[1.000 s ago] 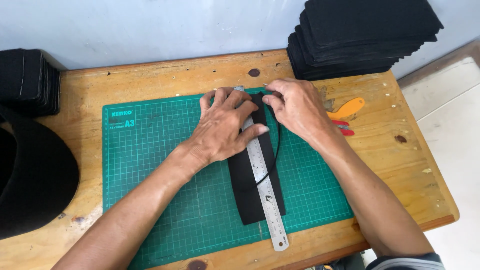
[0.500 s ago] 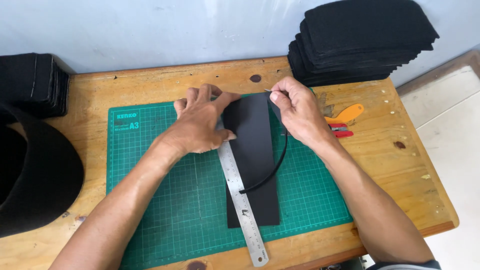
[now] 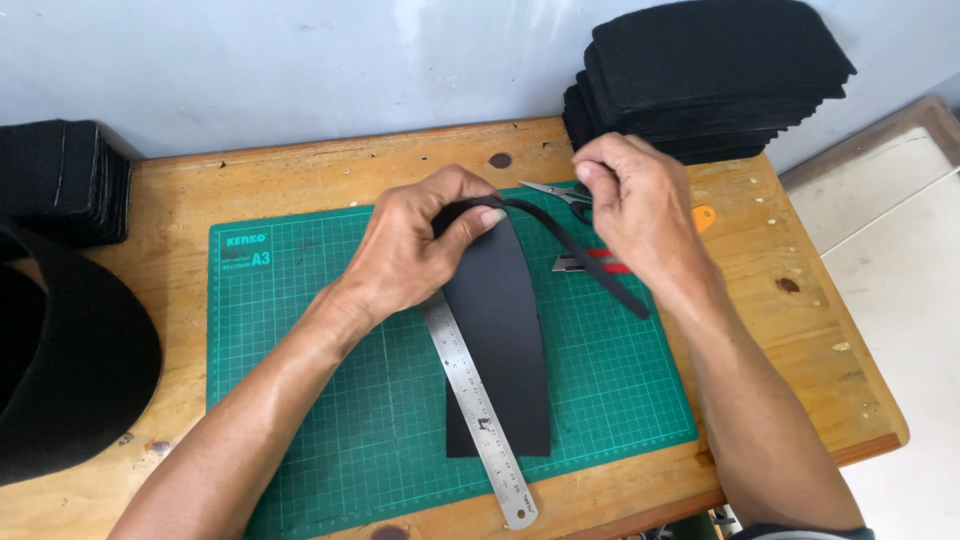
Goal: The person measures and cuts a strip of black fabric using a metal ruler and a red utility knife on a green cutting mat. They then use scissors to trim the edges and a yellow plastic scraper to smooth the surface of the cut piece.
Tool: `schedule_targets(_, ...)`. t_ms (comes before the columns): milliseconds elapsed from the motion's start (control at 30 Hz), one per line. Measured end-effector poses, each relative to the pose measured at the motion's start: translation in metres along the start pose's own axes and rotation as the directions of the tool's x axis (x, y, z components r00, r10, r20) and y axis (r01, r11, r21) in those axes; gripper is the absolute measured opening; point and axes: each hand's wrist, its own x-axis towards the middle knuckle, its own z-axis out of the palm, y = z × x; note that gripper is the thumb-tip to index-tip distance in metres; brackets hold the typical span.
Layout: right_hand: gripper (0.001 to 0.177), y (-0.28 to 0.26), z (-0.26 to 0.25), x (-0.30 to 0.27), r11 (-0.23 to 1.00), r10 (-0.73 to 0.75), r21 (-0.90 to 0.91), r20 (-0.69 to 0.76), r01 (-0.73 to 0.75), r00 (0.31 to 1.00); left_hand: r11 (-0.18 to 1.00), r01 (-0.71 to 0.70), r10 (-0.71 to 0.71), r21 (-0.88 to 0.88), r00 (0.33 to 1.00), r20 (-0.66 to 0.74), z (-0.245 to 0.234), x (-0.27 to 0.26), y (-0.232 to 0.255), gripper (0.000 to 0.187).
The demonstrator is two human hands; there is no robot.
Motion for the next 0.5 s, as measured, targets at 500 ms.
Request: schedule_targets(500, 0.022, 0.014, 0.014, -0.009, 0.867, 0.329, -0.479, 0.341, -0.138, 0.881, 0.962, 0.007, -0.01, -0.272, 1.0, -0.01, -0.015, 0.0, 0.005, 0.013)
